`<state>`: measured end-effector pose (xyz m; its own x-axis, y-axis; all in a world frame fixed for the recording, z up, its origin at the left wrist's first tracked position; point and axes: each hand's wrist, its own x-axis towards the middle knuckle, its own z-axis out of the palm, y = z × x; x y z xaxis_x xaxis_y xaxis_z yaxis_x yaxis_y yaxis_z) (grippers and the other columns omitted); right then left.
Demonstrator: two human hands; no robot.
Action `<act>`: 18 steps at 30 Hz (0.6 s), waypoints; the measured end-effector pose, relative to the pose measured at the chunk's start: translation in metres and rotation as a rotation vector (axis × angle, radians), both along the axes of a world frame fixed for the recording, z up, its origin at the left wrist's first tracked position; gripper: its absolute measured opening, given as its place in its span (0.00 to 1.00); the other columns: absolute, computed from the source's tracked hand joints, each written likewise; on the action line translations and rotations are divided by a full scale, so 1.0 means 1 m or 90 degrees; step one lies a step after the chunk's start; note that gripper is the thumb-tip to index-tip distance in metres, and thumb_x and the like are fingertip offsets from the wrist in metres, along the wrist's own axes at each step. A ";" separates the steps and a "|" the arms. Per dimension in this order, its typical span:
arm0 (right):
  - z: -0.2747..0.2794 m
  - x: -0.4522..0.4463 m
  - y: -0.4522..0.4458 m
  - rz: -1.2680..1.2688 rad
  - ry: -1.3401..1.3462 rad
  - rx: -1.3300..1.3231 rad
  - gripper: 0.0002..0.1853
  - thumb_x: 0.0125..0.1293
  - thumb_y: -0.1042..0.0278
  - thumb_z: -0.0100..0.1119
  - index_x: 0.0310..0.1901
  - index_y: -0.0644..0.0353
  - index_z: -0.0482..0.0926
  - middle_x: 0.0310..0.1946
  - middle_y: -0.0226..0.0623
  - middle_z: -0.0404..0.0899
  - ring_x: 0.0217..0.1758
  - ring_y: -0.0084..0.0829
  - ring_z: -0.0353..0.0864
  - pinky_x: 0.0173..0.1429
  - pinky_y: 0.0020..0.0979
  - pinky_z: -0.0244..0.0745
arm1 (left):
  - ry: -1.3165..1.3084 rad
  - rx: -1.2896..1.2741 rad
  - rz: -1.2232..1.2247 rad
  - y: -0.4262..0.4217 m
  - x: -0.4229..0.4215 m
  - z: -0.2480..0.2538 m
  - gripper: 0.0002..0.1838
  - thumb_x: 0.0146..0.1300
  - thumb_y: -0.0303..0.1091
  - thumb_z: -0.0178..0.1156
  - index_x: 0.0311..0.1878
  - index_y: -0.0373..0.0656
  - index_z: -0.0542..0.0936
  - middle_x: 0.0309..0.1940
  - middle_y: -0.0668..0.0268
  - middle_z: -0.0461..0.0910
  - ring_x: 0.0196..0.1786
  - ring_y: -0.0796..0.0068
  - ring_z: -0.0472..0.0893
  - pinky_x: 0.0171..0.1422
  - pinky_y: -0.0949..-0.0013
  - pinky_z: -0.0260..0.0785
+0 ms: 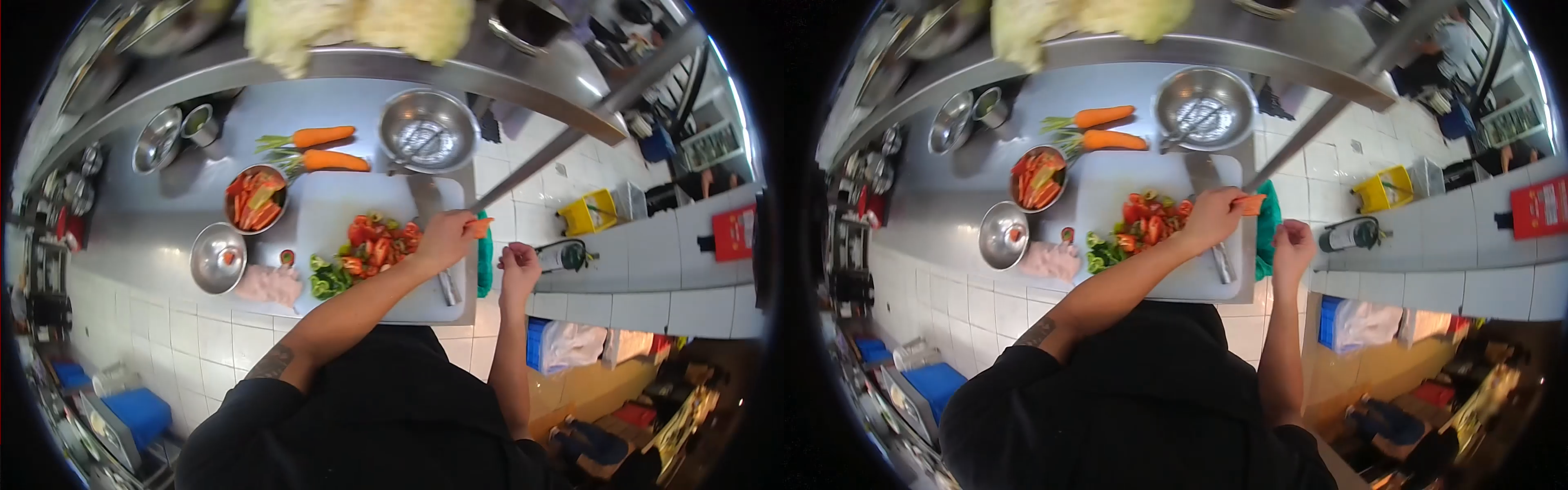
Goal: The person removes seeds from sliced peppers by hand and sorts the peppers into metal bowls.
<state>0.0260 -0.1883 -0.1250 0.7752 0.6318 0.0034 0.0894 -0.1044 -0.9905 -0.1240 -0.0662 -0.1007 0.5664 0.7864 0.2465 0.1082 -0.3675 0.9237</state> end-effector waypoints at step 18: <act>-0.032 -0.027 0.042 0.290 -0.191 -0.111 0.07 0.62 0.76 0.65 0.42 0.63 0.83 0.28 0.36 0.83 0.32 0.26 0.83 0.39 0.30 0.77 | 0.219 0.154 0.816 0.093 -0.332 -0.014 0.11 0.65 0.32 0.64 0.46 0.35 0.83 0.44 0.54 0.81 0.44 0.57 0.82 0.54 0.59 0.75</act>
<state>-0.0007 -0.1463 -0.1573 0.4060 0.9127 0.0468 0.4381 -0.1494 -0.8864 -0.4562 0.0268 -0.1151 -0.4679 0.7617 0.4482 0.7061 0.0172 0.7079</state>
